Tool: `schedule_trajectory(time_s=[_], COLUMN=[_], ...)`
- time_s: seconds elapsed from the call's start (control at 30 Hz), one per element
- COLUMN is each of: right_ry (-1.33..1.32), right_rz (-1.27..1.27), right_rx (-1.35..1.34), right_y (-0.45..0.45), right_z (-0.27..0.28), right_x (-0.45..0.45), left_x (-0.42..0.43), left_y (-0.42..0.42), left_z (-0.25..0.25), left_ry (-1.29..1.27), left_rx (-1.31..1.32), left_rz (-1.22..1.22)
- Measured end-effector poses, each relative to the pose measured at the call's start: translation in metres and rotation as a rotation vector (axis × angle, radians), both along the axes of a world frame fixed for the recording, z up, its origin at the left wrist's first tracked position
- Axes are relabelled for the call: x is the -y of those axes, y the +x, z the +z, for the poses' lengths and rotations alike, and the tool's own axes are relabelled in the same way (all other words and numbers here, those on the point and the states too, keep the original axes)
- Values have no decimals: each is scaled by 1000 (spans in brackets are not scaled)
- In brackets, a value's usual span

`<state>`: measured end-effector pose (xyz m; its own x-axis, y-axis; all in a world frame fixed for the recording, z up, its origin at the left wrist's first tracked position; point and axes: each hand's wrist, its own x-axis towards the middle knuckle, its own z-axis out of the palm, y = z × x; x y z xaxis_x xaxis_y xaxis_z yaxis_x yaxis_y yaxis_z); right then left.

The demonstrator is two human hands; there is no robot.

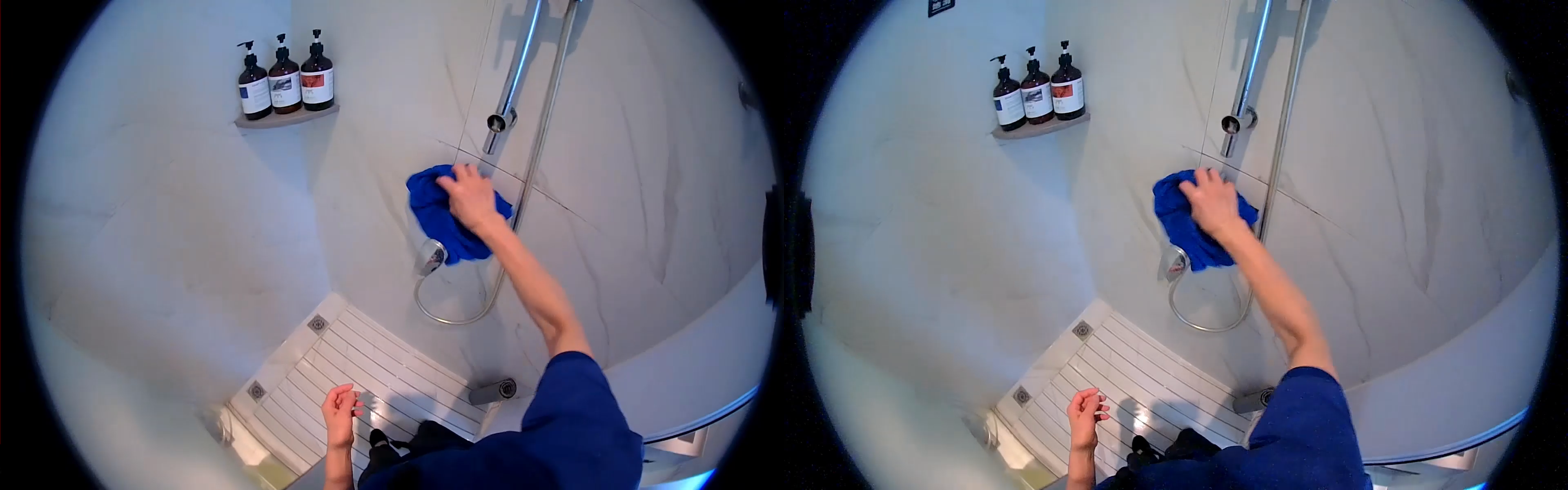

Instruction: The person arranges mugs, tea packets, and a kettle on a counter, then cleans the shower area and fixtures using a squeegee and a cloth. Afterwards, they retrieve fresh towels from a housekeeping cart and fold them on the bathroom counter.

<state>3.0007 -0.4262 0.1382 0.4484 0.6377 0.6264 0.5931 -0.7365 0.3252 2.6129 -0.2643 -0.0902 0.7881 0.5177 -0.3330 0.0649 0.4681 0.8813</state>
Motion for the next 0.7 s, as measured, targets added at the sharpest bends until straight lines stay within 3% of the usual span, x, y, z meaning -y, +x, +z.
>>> schedule_trajectory(time_s=[0.07,0.13,0.2,0.23,0.27,0.37,0.4,0.47,0.5,0.53,0.57,0.6,0.67,0.7], right_ry=[269,481,400,274,229,242,351,699,844,1004,922,835,242,145], right_rz=[88,-102,-372,-213,-35,53,25,-163,-104,-61,-136,-222,-76,83], right_rx=[217,352,355,282,136,302,374,628,741,804,866,917,781,816], right_y=[-4,-20,-13,2,-4,36,42,55,57,59,78,93,102,109], right_z=[17,11,-30,-50,-25,26,57,128,167,200,226,241,236,231], right_x=[15,29,-1,-8,-18,-60,-75,-95,-93,-97,-106,-119,-142,-158], left_x=[-21,-39,-52,-57,-61,-65,-69,-86,-87,-96,-106,-116,-133,-148], left_y=[-2,1,12,22,33,74,88,108,106,117,126,135,137,148], left_z=[-15,-42,-65,-76,-82,-60,-60,-132,-62,-101,-138,-127,-105,-104], left_ry=[-12,23,-36,-30,-19,-37,-44,-3,58,8,-45,-87,-185,-174], left_rx=[-93,-140,-226,-214,-210,-163,-146,-29,-6,-85,-172,-127,-47,-145], left_rz=[-7,43,98,94,84,-62,-103,-183,-256,-249,-244,-255,-291,-356])
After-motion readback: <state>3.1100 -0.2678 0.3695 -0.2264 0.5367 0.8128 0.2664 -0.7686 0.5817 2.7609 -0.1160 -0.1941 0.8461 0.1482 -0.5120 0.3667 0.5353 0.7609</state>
